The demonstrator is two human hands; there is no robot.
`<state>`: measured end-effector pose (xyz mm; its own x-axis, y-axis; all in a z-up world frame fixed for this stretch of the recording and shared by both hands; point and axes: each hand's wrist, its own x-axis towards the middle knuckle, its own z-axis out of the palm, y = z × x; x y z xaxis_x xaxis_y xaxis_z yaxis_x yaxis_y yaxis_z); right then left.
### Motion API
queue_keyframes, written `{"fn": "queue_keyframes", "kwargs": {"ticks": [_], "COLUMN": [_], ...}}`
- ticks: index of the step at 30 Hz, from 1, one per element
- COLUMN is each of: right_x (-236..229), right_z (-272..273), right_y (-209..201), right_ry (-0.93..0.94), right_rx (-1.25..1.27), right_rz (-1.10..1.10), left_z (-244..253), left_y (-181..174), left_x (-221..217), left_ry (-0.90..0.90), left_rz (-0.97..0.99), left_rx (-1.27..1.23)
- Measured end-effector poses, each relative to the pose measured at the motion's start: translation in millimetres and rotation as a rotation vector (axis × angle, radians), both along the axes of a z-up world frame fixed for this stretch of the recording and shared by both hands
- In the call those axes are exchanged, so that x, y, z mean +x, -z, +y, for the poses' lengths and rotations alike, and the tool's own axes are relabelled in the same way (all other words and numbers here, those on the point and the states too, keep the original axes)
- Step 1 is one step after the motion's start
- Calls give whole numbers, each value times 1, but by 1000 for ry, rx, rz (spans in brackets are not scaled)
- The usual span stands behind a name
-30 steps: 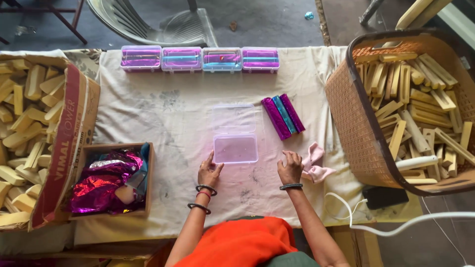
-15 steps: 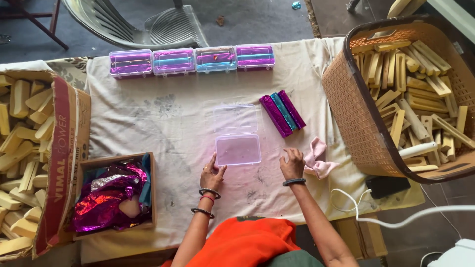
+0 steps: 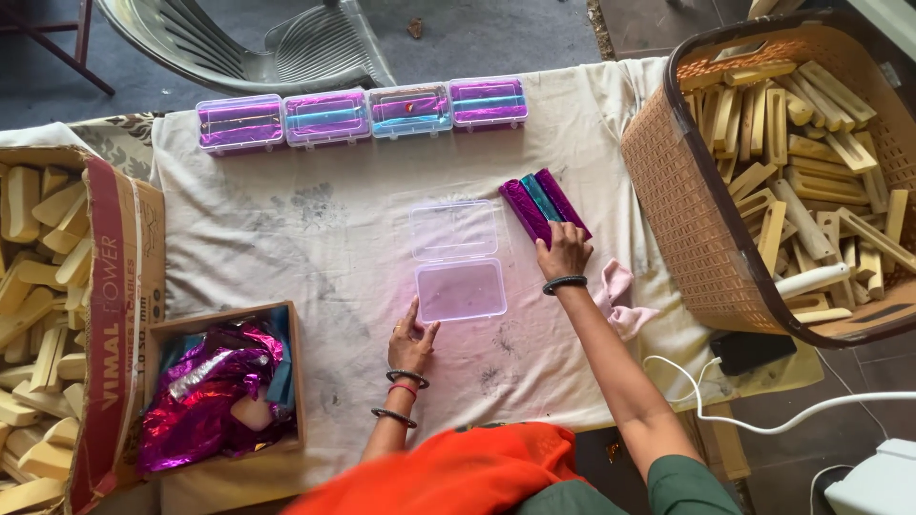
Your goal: The person wipes a clear plastic container with a pink cloth, then places three rolls of shiny metallic paper (two purple, one blue) inside. They close the container and move it to a row of similar filled containers.
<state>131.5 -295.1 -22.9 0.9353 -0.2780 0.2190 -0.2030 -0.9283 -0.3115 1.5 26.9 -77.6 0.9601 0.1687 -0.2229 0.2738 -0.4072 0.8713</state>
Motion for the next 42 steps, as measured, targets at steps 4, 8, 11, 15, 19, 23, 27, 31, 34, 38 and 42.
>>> {"fn": "queue_keyframes", "kwargs": {"ticks": [4, 8, 11, 15, 19, 23, 27, 31, 34, 38, 42], "right_x": [14, 24, 29, 30, 31, 31, 35, 39, 38, 36, 41], "right_z": [9, 13, 16, 17, 16, 16, 14, 17, 26, 28, 17], "right_y": [2, 7, 6, 8, 17, 23, 34, 38, 23, 25, 57], "right_ry": [-9, -14, 5, 18, 33, 11, 4, 13, 0, -17, -46], "right_rx": [-78, -137, -204, -243, -282, -324, -352, -393, -359, -319, -383], "right_rz": [78, 76, 82, 109, 127, 84, 79, 59, 140, 105, 89], "left_z": [0, 0, 0, 1, 1, 1, 1, 2, 1, 1, 0], "left_y": [-1, 3, 0, 1, -5, -6, -2, -10, -1, -9, -11], "left_x": [-1, -1, 0, 0, 2, 2, 2, 2, 1, 2, 2], "left_ry": [-6, 2, 3, 18, 31, 32, 33, 37, 33, 23, 19], "left_rz": [-29, -68, -38, -26, 22, -1, 7, 22, -52, 4, 10], "left_rx": [53, 83, 83, 105, 119, 139, 115, 89, 139, 123, 97]}}
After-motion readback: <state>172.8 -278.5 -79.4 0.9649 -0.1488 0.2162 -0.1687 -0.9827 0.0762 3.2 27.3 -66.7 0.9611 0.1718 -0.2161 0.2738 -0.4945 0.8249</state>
